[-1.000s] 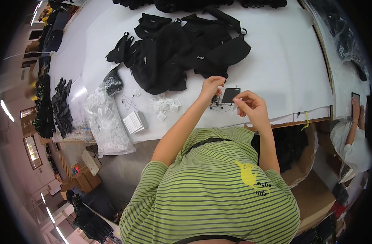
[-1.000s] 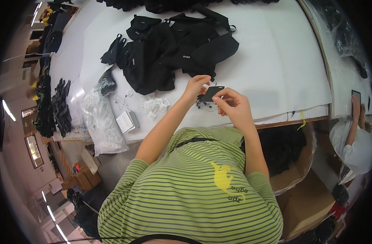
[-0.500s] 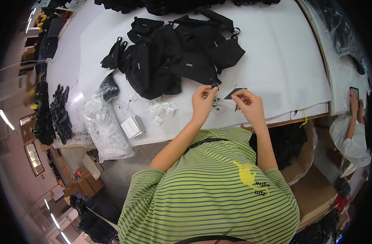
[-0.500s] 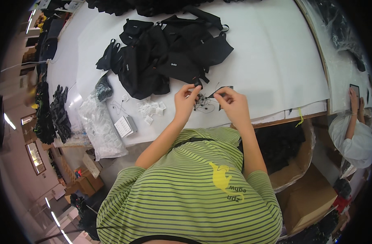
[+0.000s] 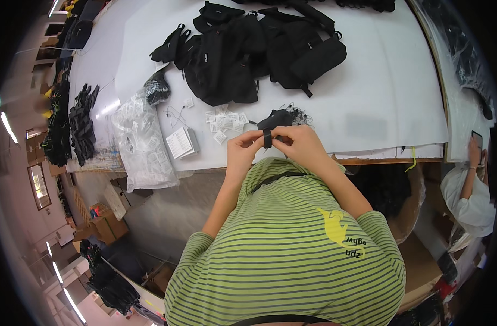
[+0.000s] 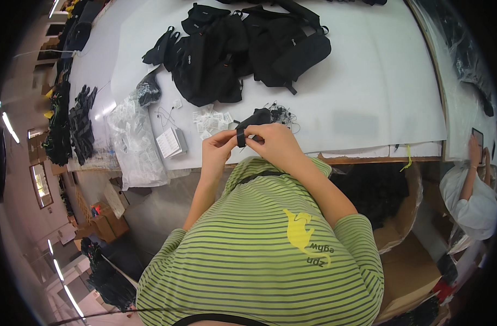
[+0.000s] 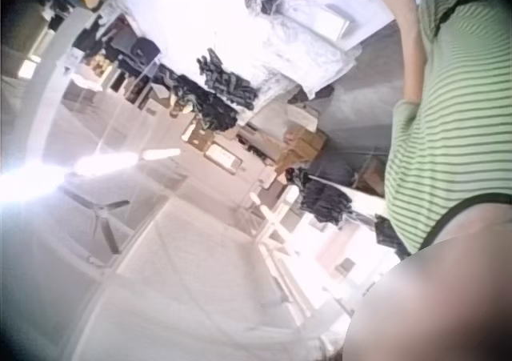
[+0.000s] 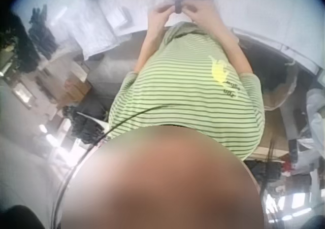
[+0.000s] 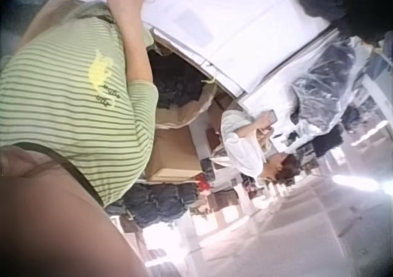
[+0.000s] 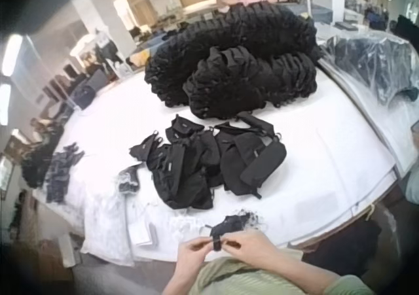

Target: Attaching tags and plastic fasteners to black bags at a workstation.

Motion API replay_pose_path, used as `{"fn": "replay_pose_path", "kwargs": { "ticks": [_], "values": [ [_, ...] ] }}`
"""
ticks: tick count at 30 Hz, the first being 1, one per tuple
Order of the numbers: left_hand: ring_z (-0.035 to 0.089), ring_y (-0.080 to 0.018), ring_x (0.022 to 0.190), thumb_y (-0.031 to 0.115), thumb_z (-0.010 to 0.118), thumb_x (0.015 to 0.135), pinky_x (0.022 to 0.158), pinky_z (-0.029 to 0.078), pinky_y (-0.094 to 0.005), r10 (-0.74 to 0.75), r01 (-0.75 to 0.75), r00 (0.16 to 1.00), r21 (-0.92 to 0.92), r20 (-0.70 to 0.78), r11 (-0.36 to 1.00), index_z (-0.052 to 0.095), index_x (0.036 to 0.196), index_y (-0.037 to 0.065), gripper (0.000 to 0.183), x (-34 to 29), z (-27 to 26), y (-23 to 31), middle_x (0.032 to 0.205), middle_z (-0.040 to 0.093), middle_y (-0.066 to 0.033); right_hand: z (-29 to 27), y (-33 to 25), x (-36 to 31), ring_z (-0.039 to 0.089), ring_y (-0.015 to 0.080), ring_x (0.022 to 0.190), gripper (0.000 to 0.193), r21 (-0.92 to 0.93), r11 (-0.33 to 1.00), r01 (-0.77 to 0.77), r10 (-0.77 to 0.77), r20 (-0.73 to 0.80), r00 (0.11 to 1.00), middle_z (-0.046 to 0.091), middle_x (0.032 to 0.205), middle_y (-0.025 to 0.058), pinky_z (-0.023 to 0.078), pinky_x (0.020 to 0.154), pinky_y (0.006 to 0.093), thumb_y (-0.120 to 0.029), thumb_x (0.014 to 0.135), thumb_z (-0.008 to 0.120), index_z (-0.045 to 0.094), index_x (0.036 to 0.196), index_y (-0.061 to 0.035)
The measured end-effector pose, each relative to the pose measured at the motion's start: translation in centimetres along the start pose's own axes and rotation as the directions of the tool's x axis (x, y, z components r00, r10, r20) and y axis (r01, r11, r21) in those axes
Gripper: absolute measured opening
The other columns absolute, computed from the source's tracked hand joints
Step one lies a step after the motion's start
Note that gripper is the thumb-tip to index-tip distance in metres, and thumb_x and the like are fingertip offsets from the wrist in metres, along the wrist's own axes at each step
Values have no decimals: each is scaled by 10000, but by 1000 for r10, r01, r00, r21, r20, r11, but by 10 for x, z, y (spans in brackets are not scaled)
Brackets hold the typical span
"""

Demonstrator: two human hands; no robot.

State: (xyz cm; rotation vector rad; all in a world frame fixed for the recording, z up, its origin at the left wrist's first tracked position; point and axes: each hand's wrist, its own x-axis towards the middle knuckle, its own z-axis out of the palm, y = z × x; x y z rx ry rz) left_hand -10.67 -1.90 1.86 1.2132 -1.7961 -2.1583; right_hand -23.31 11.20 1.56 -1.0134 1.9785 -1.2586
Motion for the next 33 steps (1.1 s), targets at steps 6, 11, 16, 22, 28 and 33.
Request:
{"fn": "replay_pose_path", "kwargs": {
  "ticks": [6,11,16,22,28,33],
  "values": [
    [411,-26,530,81,669,845,487,344,-185,396,-345,899,254,-189,904,671,930,-2,119,-30,-2,-4,841,617,2,11,-8,-12,508,126,513,160,94,991,-95,90,50,995,541,582,5,401,521,260,-195,813,674,645,913,-74],
    [463,-57,568,79,597,900,543,371,-193,364,-426,879,-164,-309,890,574,955,13,89,-52,-10,14,760,578,-21,-3,0,-23,515,45,671,108,687,715,-128,117,63,991,577,751,-20,400,633,197,-94,854,638,578,932,-47],
    [332,-29,499,82,573,913,458,242,-197,322,-350,933,-207,-159,914,578,946,9,80,-63,-17,14,621,484,21,-17,-4,-31,559,68,728,116,724,666,-177,162,92,983,604,773,-6,412,679,215,-113,852,645,582,928,-53],
    [271,12,499,104,622,895,455,161,-197,354,-371,928,-247,-114,895,614,967,10,119,-68,-12,16,627,491,62,0,-16,-37,525,92,652,98,137,990,28,-26,-16,1000,603,721,-2,410,610,237,-149,819,662,652,878,-72],
    [244,18,488,136,634,897,453,158,-199,336,-343,939,-243,-73,907,628,978,24,138,-71,-11,14,559,420,97,11,-13,-42,476,85,564,167,-40,997,-63,67,103,992,624,679,9,383,541,241,-184,813,683,675,904,-43],
    [235,20,486,145,636,899,446,154,-202,300,-305,952,-236,-58,923,633,978,34,137,-73,-6,13,556,411,102,16,-17,-41,484,88,547,193,-28,997,-72,75,121,990,615,645,10,388,530,236,-201,810,696,683,919,-43]
  ]
}}
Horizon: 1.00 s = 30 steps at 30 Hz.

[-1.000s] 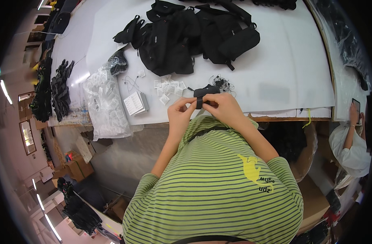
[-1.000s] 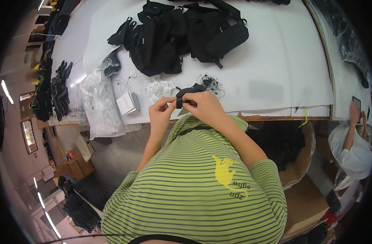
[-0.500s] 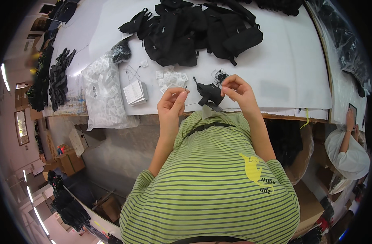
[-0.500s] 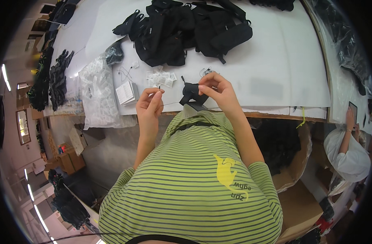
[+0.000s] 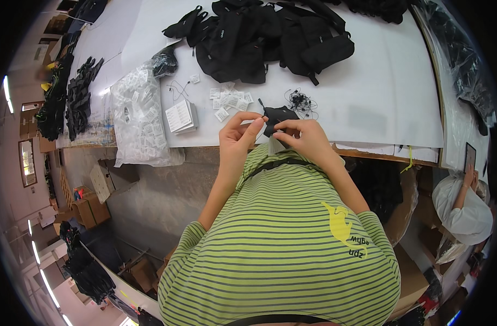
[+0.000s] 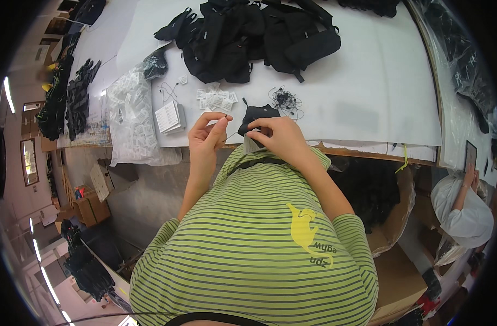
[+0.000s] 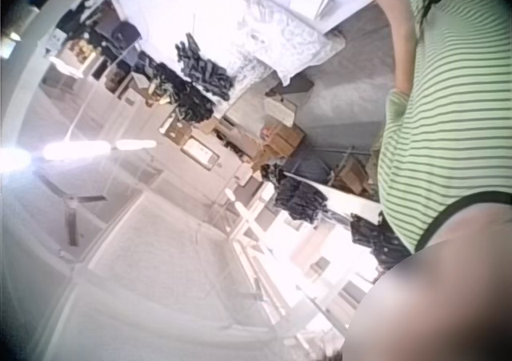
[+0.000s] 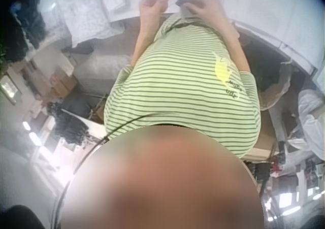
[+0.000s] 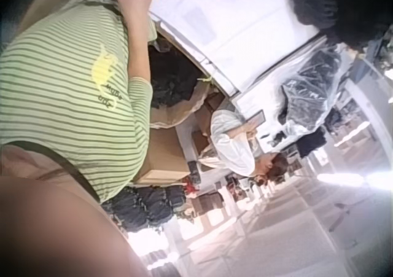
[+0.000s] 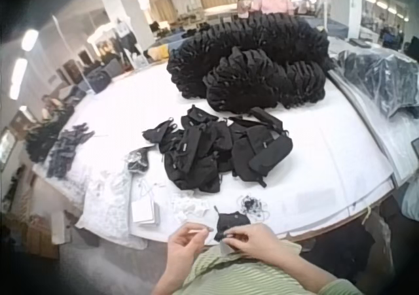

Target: Attaching tags and plastic fasteners to black bags at a workstation.

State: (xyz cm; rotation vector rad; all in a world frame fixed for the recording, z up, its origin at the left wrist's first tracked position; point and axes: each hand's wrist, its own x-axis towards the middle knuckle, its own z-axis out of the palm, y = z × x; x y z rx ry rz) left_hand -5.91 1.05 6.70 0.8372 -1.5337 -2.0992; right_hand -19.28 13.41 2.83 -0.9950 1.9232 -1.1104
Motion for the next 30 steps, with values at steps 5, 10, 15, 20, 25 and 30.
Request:
{"fn": "replay_pose_path", "kwargs": {
  "ticks": [5,10,15,20,25,30],
  "values": [
    [251,26,490,146,640,895,444,157,-202,2,-2,1000,2,18,1000,633,984,37,141,0,3,0,576,449,99,5,1,1,512,111,538,132,61,996,64,-58,-97,994,597,631,20,400,520,267,-197,806,694,685,830,-68],
    [282,28,501,149,617,908,453,159,-205,-7,-11,996,190,95,982,608,947,19,136,2,5,-11,573,455,97,6,15,2,489,52,609,112,529,846,66,26,-165,986,574,696,-9,397,561,218,-128,859,659,614,913,-41],
    [247,11,482,164,588,917,460,153,-215,-61,15,988,312,140,950,590,912,18,146,-1,15,-8,512,391,96,1,1,-1,484,44,681,161,724,680,115,-25,-135,991,541,780,-9,402,620,187,-81,906,593,528,1050,-53],
    [274,31,501,129,578,923,464,154,-190,-75,14,982,331,172,943,591,921,4,125,1,15,-8,581,475,92,-4,-8,-4,492,46,697,216,704,683,194,-91,-182,979,536,819,-4,410,640,187,-50,903,578,507,1106,-62],
    [244,0,470,162,586,906,454,162,-223,-52,-8,987,377,150,926,584,885,20,144,4,17,-10,476,368,86,-7,-10,-5,520,54,713,213,697,693,185,-92,-170,981,552,814,5,430,654,193,-42,890,587,520,1092,-50],
    [244,-5,473,151,590,902,455,166,-227,-57,-13,984,382,171,924,577,880,16,137,6,19,-8,471,362,80,-10,-10,-4,544,63,727,202,633,748,202,-109,-183,977,567,813,15,446,666,200,-36,880,592,533,1073,-39]
  ]
}}
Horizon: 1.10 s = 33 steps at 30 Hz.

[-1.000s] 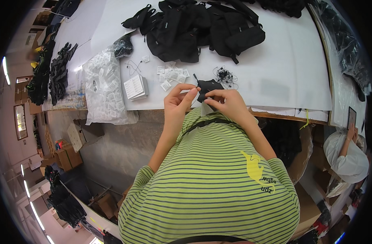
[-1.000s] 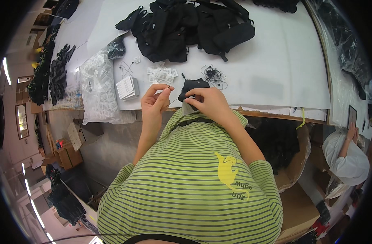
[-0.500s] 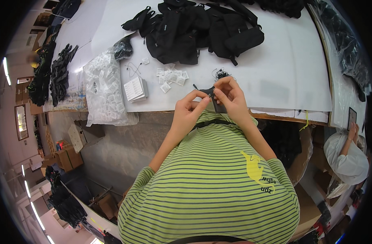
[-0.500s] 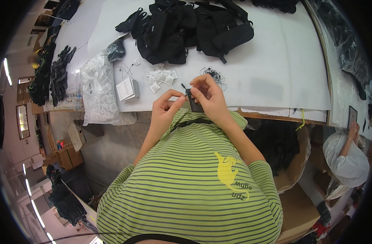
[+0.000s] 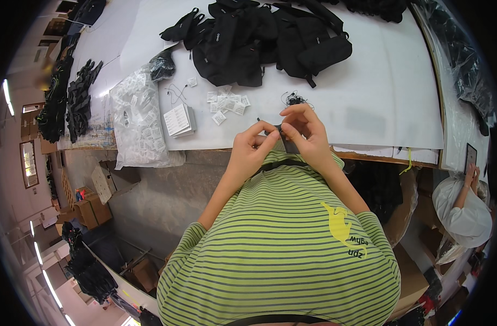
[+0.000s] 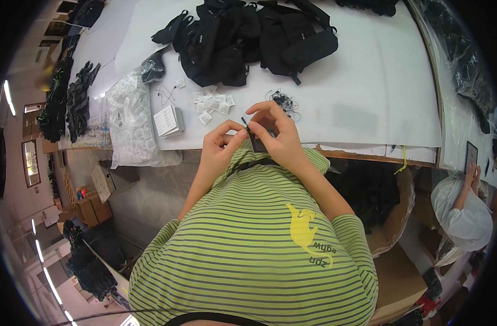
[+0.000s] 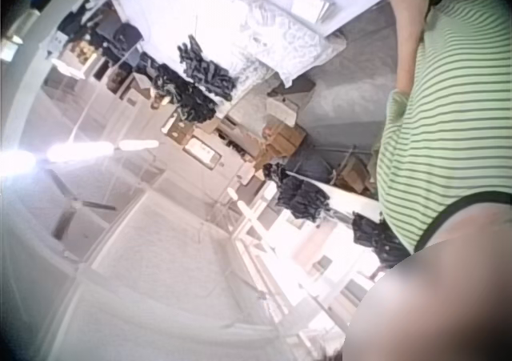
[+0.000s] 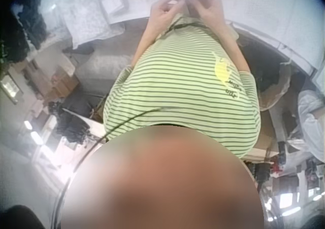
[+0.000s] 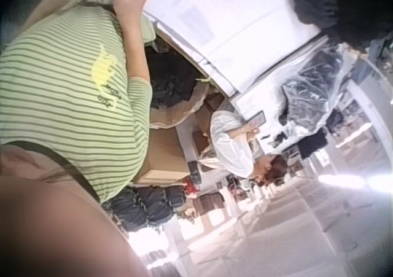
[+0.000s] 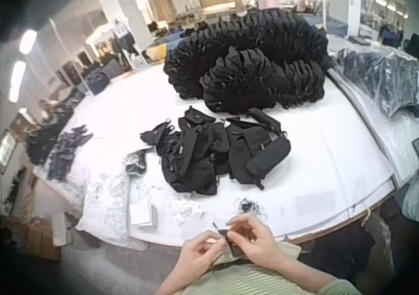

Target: Attaching tags and plastic fasteners to black bags at a workstation.

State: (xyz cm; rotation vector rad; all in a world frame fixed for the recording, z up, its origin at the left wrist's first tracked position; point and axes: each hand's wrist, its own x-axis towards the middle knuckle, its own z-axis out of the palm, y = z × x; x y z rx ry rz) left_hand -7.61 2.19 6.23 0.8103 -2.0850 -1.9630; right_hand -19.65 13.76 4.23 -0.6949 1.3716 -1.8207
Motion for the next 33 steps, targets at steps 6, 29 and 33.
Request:
{"fn": "replay_pose_path", "kwargs": {
  "ticks": [6,29,33],
  "values": [
    [242,-12,478,149,589,905,460,170,-231,3,-3,998,10,63,1000,575,879,10,142,3,-2,-2,473,363,73,-3,2,2,539,61,737,208,16,1000,-17,17,15,1000,560,816,12,441,685,198,-32,877,590,532,1077,-39],
    [476,-72,569,155,703,815,529,370,-242,49,-142,907,194,417,971,657,841,30,135,-4,34,12,632,565,-15,-44,57,44,610,298,890,570,-786,618,16,365,305,880,653,952,153,462,842,337,-444,746,703,614,1113,-17],
    [543,-120,707,168,677,836,621,424,-266,132,-291,848,242,513,926,651,869,51,124,-4,27,9,748,575,-32,-42,64,42,647,322,866,403,-891,448,75,541,337,771,673,954,192,506,783,377,-305,707,681,681,1032,-68]
  ]
}}
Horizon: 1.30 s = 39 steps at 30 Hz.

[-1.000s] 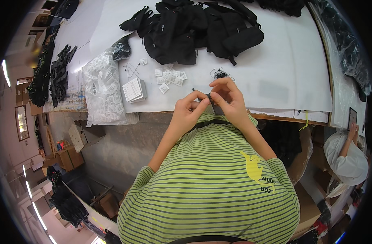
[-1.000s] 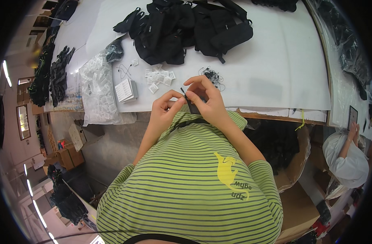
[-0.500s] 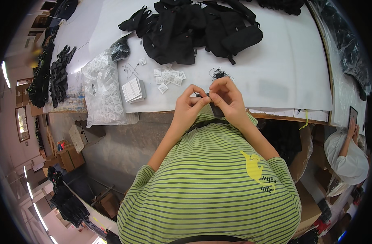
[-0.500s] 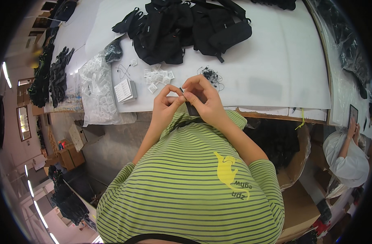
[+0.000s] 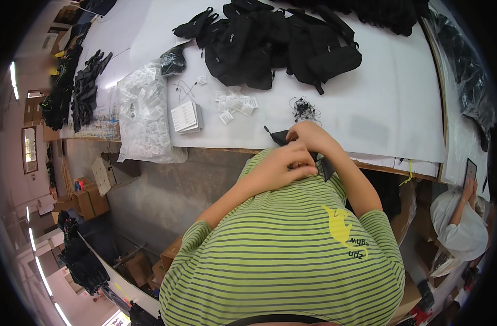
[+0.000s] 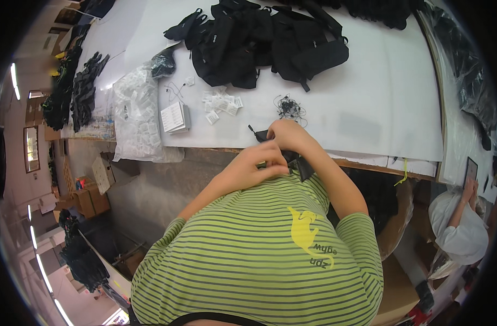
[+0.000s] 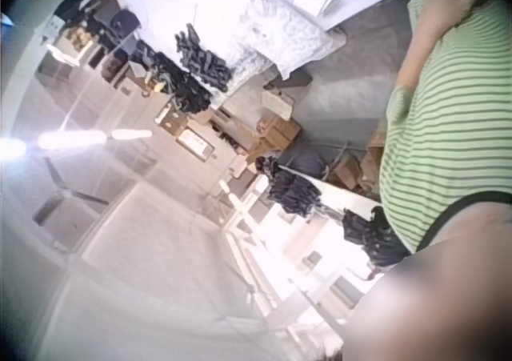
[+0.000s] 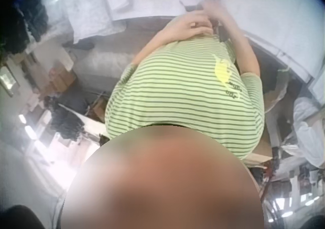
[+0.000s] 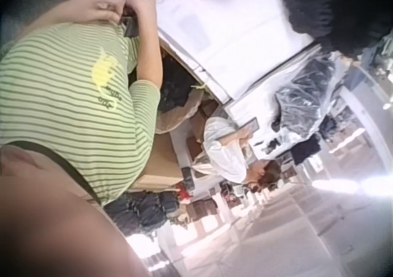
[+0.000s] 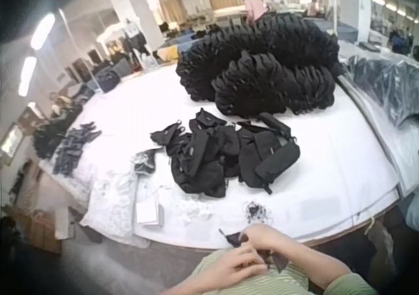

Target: Attaching tags and plastic fasteners to black bags at a workstation.

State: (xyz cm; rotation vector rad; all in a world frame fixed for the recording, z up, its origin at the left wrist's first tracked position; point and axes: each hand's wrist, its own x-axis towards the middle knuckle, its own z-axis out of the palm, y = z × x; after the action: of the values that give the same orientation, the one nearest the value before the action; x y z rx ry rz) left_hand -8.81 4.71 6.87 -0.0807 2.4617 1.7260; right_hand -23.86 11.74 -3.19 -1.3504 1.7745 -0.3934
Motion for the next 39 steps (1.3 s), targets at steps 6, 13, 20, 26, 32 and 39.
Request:
{"fn": "replay_pose_path", "kwargs": {
  "ticks": [6,13,20,26,32,39],
  "values": [
    [535,-241,907,120,646,826,831,439,-319,-47,97,877,80,-478,992,587,1048,52,239,-20,-12,-57,1020,556,-74,-20,-21,-40,671,271,794,215,413,908,67,72,-312,947,690,877,162,519,745,330,-83,792,599,696,975,-28],
    [477,-244,1030,65,723,673,910,344,-381,249,66,892,652,-379,755,659,951,116,289,-22,-11,-44,1037,575,-35,-41,-65,-69,661,162,746,201,450,871,199,33,-458,889,694,845,110,519,721,261,-5,836,568,673,1007,8],
    [520,-257,982,-8,725,562,840,403,-367,420,-49,790,636,-447,770,661,918,94,375,-24,-27,-38,1031,587,-43,-45,-80,-82,663,168,726,198,430,878,211,42,-508,860,693,840,115,520,707,257,5,837,565,669,1006,9],
    [565,-217,881,16,712,571,778,431,-332,480,-97,788,692,-385,715,663,924,101,366,-31,-34,-31,963,633,-11,-41,-89,-90,652,240,657,190,392,877,277,5,-584,812,683,824,138,505,632,286,-50,839,576,675,1001,-36],
    [586,-184,819,19,699,549,735,423,-328,562,-155,761,750,-324,643,678,893,96,353,-31,-35,-31,857,644,8,-35,-90,-90,662,243,686,192,450,824,344,-12,-592,806,685,837,135,516,657,285,-49,832,577,676,995,-31],
    [607,-212,757,4,710,628,657,444,-311,394,-57,771,562,-500,825,656,870,65,255,-34,-37,-21,822,645,-43,-26,-45,-86,563,181,1058,366,771,465,435,-31,-477,878,607,1126,93,426,915,295,-201,901,583,552,1229,-42]
  ]
}}
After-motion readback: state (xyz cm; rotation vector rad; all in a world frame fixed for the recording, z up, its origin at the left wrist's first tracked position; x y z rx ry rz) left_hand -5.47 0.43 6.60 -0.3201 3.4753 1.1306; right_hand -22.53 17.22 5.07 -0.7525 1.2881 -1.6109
